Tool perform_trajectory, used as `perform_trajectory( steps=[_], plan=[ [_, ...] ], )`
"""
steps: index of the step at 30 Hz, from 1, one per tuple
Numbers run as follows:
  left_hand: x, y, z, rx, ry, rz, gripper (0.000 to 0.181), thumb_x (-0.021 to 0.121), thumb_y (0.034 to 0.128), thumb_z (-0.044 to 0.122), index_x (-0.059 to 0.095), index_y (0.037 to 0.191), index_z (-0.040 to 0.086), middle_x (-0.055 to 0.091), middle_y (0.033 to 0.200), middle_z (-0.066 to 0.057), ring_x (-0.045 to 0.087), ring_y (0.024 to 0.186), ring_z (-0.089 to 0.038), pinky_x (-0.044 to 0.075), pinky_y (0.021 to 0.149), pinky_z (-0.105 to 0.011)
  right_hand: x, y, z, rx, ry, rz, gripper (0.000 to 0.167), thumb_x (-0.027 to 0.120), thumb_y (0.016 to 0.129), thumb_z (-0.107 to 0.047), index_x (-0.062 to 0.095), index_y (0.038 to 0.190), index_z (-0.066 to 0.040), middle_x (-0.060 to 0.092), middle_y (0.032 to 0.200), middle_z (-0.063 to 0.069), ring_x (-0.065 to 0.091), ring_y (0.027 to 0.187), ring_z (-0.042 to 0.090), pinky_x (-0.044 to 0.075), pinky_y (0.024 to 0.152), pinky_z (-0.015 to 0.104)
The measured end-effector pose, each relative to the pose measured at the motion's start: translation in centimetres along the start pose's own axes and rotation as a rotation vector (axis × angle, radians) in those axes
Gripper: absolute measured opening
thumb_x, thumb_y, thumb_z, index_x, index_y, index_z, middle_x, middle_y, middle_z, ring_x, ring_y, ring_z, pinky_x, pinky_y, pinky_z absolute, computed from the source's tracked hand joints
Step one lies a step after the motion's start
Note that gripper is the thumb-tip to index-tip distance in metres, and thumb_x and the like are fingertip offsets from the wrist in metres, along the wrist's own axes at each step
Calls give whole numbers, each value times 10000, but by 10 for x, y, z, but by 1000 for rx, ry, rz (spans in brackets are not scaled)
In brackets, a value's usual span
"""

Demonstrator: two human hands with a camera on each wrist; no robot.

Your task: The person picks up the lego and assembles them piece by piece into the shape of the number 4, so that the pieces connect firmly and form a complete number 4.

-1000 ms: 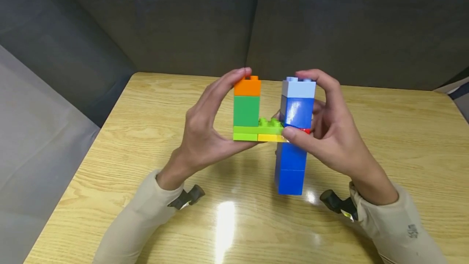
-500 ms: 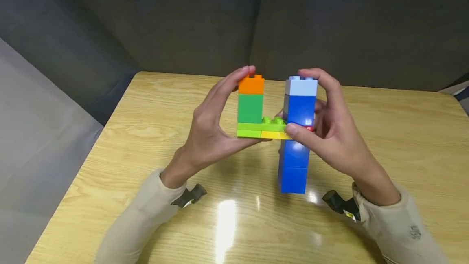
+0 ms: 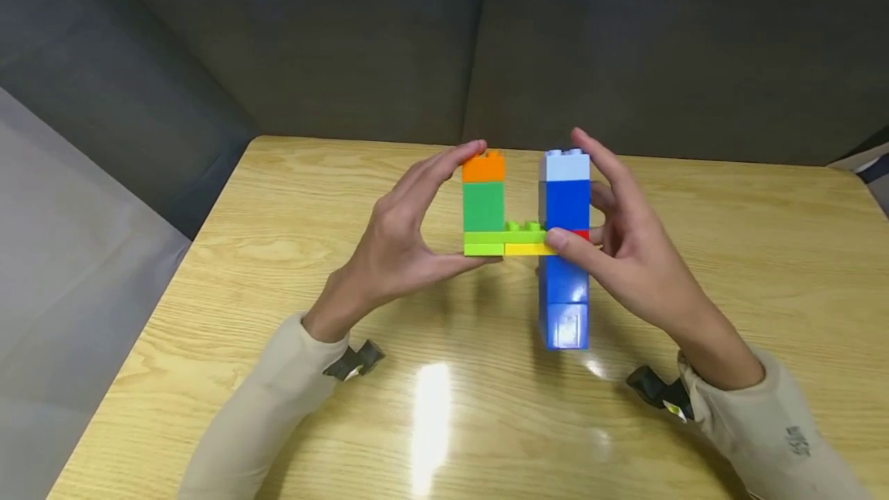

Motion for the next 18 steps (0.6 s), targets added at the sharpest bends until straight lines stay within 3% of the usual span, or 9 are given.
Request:
perform_trajectory(
  steps=[3, 7, 11, 18],
  plan=[
    [4, -5, -10, -41, 42, -11, 973, 996, 688, 137, 458, 1458, -115, 553, 1463, -243, 516, 1365, -304, 375, 1181, -416, 0, -2, 9, 66, -74, 0, 877, 655, 985, 35, 219, 1669, -298, 472, 1485, 174, 650, 1134, 187, 600, 822, 251],
    [10, -13, -23, -150, 74, -58, 989, 996, 693, 166, 457, 1492, -52, 549, 1484, -190, 498, 1360, -282, 366, 1180, -389, -1, -4, 22, 146, -134, -15, 824, 652, 1024, -62, 184, 1675, -249, 526, 1483, 193, 629, 1166, 150, 568, 882, 202],
    [17, -21, -33, -245, 59, -133, 999, 975, 729, 158, 414, 1537, -17, 497, 1538, -163, 454, 1396, -272, 374, 1183, -379, -3, -4, 35, 232, -156, -29, 803, 670, 1028, -130, 193, 1671, -197, 604, 1397, 207, 672, 1099, 176, 591, 843, 227],
    [27, -37, -51, -347, 113, -247, 1014, 960, 761, 236, 380, 1558, -4, 454, 1541, -160, 407, 1429, -267, 337, 1202, -366, 2, -3, 60, 344, -154, -50, 821, 712, 1011, -235, 216, 1663, -196, 549, 1413, 199, 710, 1036, 330, 634, 774, 366]
  ],
)
Point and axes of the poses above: each hand's wrist, its own y-axis towards the middle knuckle, its own x-axis out of the palm, z = x × y, the point moved 3 cm from there along y, towards the middle knuckle
